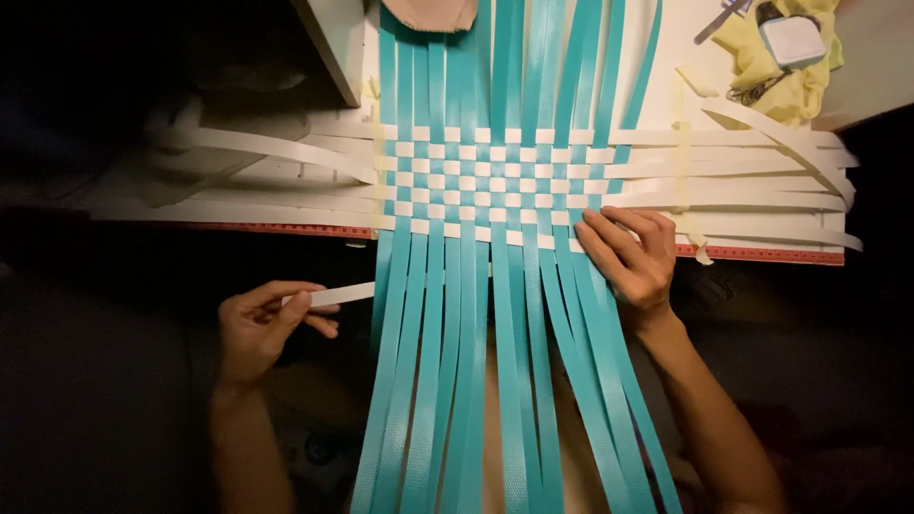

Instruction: Weaving white and teal plastic straps together on a flat surface to create a woven mat pattern.

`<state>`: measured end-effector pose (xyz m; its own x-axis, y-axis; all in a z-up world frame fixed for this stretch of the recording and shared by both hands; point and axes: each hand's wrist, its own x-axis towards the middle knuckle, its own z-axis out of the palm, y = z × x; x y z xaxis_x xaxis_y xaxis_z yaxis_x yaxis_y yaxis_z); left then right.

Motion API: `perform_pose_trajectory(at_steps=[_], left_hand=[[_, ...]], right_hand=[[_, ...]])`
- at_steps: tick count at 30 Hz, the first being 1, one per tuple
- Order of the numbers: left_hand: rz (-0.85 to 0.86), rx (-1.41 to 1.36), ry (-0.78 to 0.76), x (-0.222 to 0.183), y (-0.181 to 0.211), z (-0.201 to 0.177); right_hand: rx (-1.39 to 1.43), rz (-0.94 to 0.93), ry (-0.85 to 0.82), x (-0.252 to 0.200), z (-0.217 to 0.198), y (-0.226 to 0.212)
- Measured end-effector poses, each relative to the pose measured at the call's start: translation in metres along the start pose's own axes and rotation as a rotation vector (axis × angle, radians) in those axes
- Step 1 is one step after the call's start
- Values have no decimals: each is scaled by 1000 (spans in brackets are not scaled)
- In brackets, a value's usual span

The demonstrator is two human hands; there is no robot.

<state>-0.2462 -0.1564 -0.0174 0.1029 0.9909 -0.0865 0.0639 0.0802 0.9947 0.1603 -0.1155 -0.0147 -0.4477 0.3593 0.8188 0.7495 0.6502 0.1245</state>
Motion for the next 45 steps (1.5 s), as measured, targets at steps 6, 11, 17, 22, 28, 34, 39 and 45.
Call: perform_pose_trajectory(at_steps=[6, 11, 17, 22, 28, 34, 39, 45], left_hand=[[-114, 363, -100, 3, 6, 23], [108, 525, 80, 12, 20, 25], [583, 513, 66, 37, 82, 63], [853, 576, -252, 66, 84, 131], [966, 513, -741, 81, 69, 199], [871, 591, -909, 85, 44, 192], [877, 534, -898, 87, 38, 189], [872, 613, -953, 87, 38, 189]], right_hand=[[43, 7, -7, -8, -6, 4], [50, 41, -13, -5, -12, 2], [34, 10, 18, -5, -9, 6], [25, 42, 7, 0, -10, 3], [87, 60, 6, -1, -14, 3], [184, 163, -40, -3, -18, 2], [271, 272, -90, -7, -19, 3], [313, 378, -119, 0, -25, -4]])
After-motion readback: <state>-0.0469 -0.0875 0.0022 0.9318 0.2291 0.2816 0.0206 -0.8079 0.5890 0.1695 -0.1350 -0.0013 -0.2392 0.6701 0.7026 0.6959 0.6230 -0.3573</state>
